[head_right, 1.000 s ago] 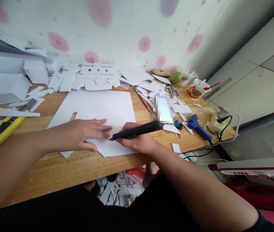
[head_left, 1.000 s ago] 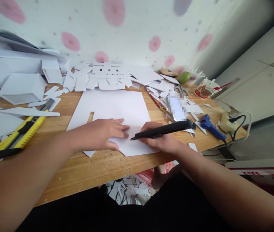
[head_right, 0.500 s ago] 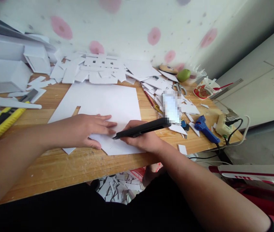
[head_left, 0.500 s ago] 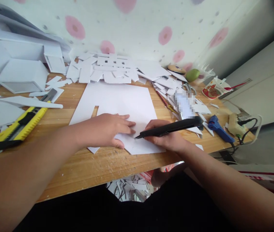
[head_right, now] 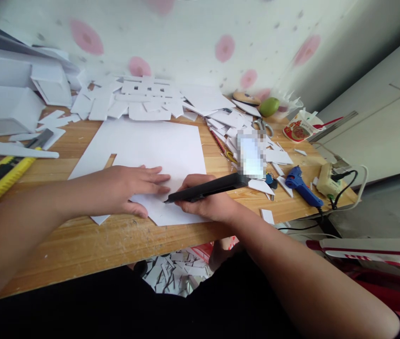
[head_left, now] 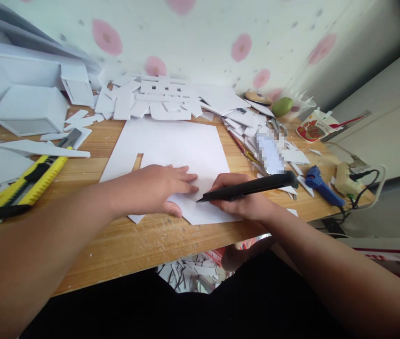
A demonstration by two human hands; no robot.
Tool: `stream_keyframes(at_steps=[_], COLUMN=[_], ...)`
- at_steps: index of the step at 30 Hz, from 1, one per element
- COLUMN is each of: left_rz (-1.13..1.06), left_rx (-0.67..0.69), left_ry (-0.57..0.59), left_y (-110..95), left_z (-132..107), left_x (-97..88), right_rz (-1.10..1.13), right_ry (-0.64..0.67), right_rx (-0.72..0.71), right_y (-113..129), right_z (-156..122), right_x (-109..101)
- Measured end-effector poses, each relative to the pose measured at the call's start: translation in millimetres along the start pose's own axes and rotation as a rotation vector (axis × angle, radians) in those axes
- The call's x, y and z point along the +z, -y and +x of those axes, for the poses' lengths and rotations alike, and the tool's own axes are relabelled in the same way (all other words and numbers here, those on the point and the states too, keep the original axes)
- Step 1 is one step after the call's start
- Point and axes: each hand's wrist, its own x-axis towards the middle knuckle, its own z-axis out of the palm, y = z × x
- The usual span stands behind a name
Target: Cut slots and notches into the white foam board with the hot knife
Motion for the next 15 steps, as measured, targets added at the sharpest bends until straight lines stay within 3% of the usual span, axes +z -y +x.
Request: stream_keyframes(at_steps=[5, 15], left_rz=[-0.018, -0.107], left_rx=[0.014, -0.014], left_ry=[0.015, 0.066], left_y=[6.6, 12.5], left_z=[1.6, 0.4], left_x=[2.8, 2.3], right_rz=[-0.040, -0.029], right_ry=[0.023, 0.083], right_rx=[0.065, 0.028], right_y=[-1.8, -6.7], right_z=[-1.7, -6.3], right_x=[-5.1, -24.0])
